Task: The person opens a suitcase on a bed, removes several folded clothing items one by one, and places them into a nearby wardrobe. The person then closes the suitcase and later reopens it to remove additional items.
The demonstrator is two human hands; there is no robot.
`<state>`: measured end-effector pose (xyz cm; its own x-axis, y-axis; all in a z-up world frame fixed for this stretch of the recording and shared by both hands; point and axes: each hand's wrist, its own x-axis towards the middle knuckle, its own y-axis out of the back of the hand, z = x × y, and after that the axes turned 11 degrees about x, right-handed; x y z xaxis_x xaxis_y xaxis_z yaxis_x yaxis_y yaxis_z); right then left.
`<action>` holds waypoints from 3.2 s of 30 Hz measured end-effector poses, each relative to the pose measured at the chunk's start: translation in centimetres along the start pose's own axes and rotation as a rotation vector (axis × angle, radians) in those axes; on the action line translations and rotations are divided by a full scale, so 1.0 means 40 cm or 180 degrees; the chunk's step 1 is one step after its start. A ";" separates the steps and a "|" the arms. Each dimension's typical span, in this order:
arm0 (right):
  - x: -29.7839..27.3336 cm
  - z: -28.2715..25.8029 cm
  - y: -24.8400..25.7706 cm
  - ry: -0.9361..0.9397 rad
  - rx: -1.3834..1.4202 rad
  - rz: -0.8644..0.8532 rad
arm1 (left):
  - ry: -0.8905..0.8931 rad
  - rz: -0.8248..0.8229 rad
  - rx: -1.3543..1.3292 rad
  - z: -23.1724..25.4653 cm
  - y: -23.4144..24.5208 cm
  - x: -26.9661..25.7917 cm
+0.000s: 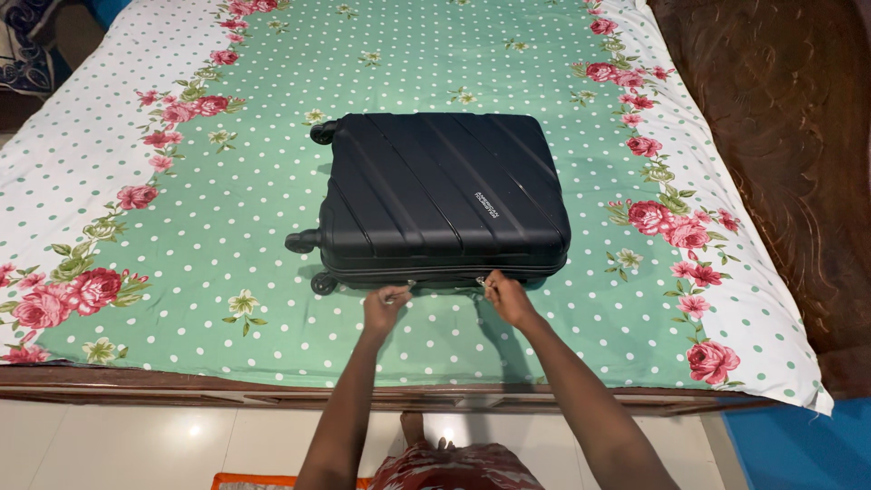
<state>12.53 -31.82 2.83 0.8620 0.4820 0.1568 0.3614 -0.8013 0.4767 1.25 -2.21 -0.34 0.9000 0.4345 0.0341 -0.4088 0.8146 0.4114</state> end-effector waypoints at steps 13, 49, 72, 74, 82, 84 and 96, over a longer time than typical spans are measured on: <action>0.045 -0.110 -0.118 -0.0122 0.0050 -0.0427 | -0.0337 -0.0250 -0.0131 -0.017 -0.101 0.031; 0.030 -0.204 0.123 0.1037 -0.2149 0.1302 | -0.1335 0.1051 0.2788 0.301 0.244 0.031; 0.015 -0.166 0.059 0.0585 -0.1732 0.1746 | -0.1260 0.1095 0.2516 0.271 0.223 0.039; 0.017 -0.170 0.058 0.0553 -0.1707 0.1766 | -0.1340 0.1132 0.2438 0.262 0.221 0.034; 0.005 -0.165 0.029 0.0487 -0.1734 0.1792 | -0.1390 0.1151 0.2523 0.213 0.205 -0.014; -0.009 -0.161 0.004 0.0508 -0.1615 0.1848 | -0.1378 0.1120 0.2442 0.200 0.188 -0.039; -0.075 -0.088 -0.201 -0.0248 -0.0121 0.0872 | -0.1083 0.0294 0.1728 0.078 0.102 -0.101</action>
<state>5.79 -25.59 1.57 0.9509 0.2194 0.2181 0.0988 -0.8834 0.4581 -3.57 -1.85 4.03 0.8987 0.2748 0.3417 -0.4328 0.4308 0.7919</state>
